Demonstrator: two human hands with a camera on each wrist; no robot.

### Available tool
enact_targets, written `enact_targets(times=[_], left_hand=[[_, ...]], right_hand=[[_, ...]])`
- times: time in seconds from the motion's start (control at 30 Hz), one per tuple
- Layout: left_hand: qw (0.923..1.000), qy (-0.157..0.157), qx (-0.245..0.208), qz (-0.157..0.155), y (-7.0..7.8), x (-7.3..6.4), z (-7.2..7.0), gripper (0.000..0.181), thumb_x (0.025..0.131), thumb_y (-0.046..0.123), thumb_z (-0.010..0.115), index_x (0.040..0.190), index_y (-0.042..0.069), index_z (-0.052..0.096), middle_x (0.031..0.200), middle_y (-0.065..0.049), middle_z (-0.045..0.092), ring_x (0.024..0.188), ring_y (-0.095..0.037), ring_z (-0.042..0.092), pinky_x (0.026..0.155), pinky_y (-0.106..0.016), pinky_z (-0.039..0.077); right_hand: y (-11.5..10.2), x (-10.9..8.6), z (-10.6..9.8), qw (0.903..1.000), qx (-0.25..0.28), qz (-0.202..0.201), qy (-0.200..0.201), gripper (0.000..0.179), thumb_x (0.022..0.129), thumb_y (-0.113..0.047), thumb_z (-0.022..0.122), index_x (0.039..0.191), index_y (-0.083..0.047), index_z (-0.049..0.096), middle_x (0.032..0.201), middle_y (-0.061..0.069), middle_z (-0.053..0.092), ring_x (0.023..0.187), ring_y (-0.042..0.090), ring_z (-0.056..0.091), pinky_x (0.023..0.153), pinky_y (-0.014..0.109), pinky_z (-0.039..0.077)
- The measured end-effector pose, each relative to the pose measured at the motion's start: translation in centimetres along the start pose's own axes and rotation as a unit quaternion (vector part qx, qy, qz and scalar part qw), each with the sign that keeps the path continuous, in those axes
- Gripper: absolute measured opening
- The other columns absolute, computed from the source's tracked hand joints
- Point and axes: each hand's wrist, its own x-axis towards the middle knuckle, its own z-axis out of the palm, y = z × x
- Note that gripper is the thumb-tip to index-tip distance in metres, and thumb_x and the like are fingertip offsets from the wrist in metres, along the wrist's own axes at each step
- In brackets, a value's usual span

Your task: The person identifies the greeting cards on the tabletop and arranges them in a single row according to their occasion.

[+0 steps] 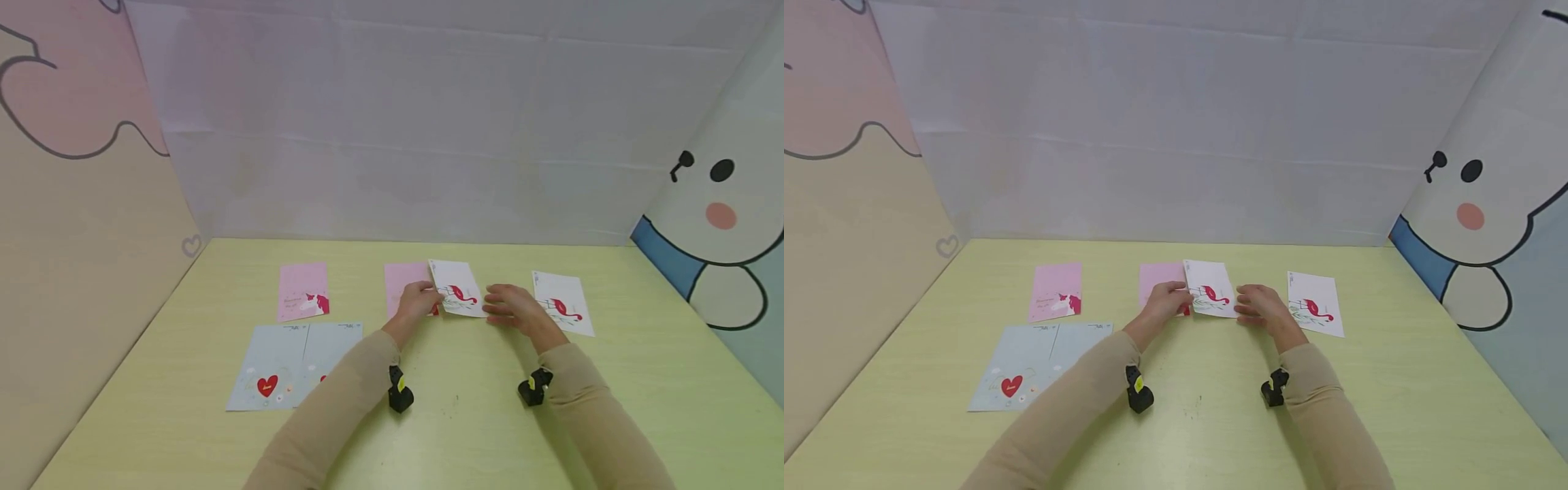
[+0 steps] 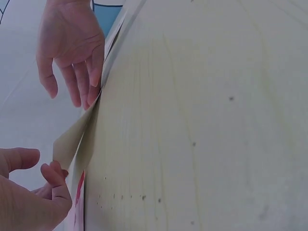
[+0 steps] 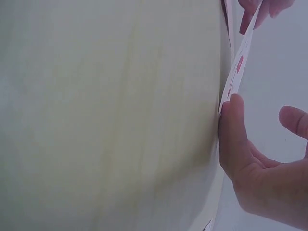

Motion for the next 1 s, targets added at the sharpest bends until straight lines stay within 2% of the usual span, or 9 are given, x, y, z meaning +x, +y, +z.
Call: enact_targets(times=[0.13,0.27,0.43,0.53,0.83,0.9,1.0], left_hand=[[0.9998,-0.004,-0.016,0.014,0.0,0.0,0.5,0.034,0.077,-0.001,0.06,0.11,-0.009,0.055,0.08,-0.013,0.064,0.061,-0.014,0.056,0.056,-0.024,0.047],[0.9996,-0.007,-0.017,0.021,0.0,0.0,0.9,0.035,0.076,-0.004,0.06,0.111,-0.007,0.055,0.079,-0.013,0.064,0.057,-0.014,0.057,0.054,-0.024,0.049],[0.9995,-0.013,-0.01,0.027,0.1,-0.4,0.8,0.04,0.077,-0.006,0.06,0.116,-0.007,0.052,0.078,-0.016,0.064,0.065,-0.025,0.062,0.059,-0.03,0.051],[0.9993,-0.018,-0.013,0.031,0.3,-0.6,0.6,0.04,0.077,-0.007,0.059,0.117,-0.007,0.051,0.076,-0.017,0.064,0.066,-0.028,0.062,0.06,-0.031,0.051],[0.9986,-0.039,-0.018,0.031,0.6,-1.2,0.0,0.045,0.079,-0.007,0.058,0.122,-0.005,0.047,0.081,-0.018,0.063,0.06,-0.02,0.059,0.062,-0.032,0.052],[0.9984,-0.044,-0.014,0.032,1.0,-1.7,-0.3,0.048,0.079,-0.007,0.058,0.125,-0.004,0.045,0.083,-0.019,0.063,0.064,-0.024,0.06,0.065,-0.034,0.051],[0.9982,-0.049,-0.009,0.034,1.0,-2.0,-0.7,0.053,0.079,-0.008,0.058,0.129,-0.001,0.041,0.085,-0.018,0.063,0.063,-0.022,0.06,0.064,-0.032,0.051]], right_hand=[[0.1,0.1,0.0,1.0,-0.007,0.0,0.002,0.054,0.093,-0.018,0.041,0.135,0.007,0.019,0.132,0.027,0.029,0.104,0.029,0.049,0.079,0.03,0.047],[0.3,0.3,0.0,0.9997,-0.022,-0.002,0.007,0.055,0.092,-0.021,0.043,0.134,0.006,0.022,0.13,0.026,0.032,0.094,0.022,0.054,0.079,0.03,0.047],[0.4,0.2,0.0,0.9989,-0.043,-0.006,0.014,0.054,0.092,-0.024,0.043,0.134,0.005,0.025,0.127,0.024,0.037,0.088,0.017,0.057,0.078,0.03,0.047],[0.4,-0.1,0.0,0.9987,-0.049,-0.012,0.002,0.053,0.094,-0.021,0.042,0.135,0.006,0.022,0.128,0.025,0.035,0.089,0.017,0.056,0.076,0.028,0.048],[0.2,-1.0,0.3,0.9967,-0.076,-0.024,0.019,0.05,0.092,-0.02,0.046,0.134,0.001,0.031,0.122,0.022,0.042,0.084,0.017,0.056,0.07,0.025,0.049],[0.2,-1.2,0.4,0.9963,-0.079,-0.025,0.024,0.049,0.092,-0.02,0.047,0.134,0.0,0.032,0.12,0.021,0.044,0.082,0.016,0.057,0.07,0.025,0.049],[0.2,-1.5,0.5,0.9959,-0.08,-0.031,0.027,0.048,0.091,-0.019,0.048,0.134,-0.001,0.033,0.115,0.02,0.048,0.08,0.016,0.057,0.069,0.025,0.049]])
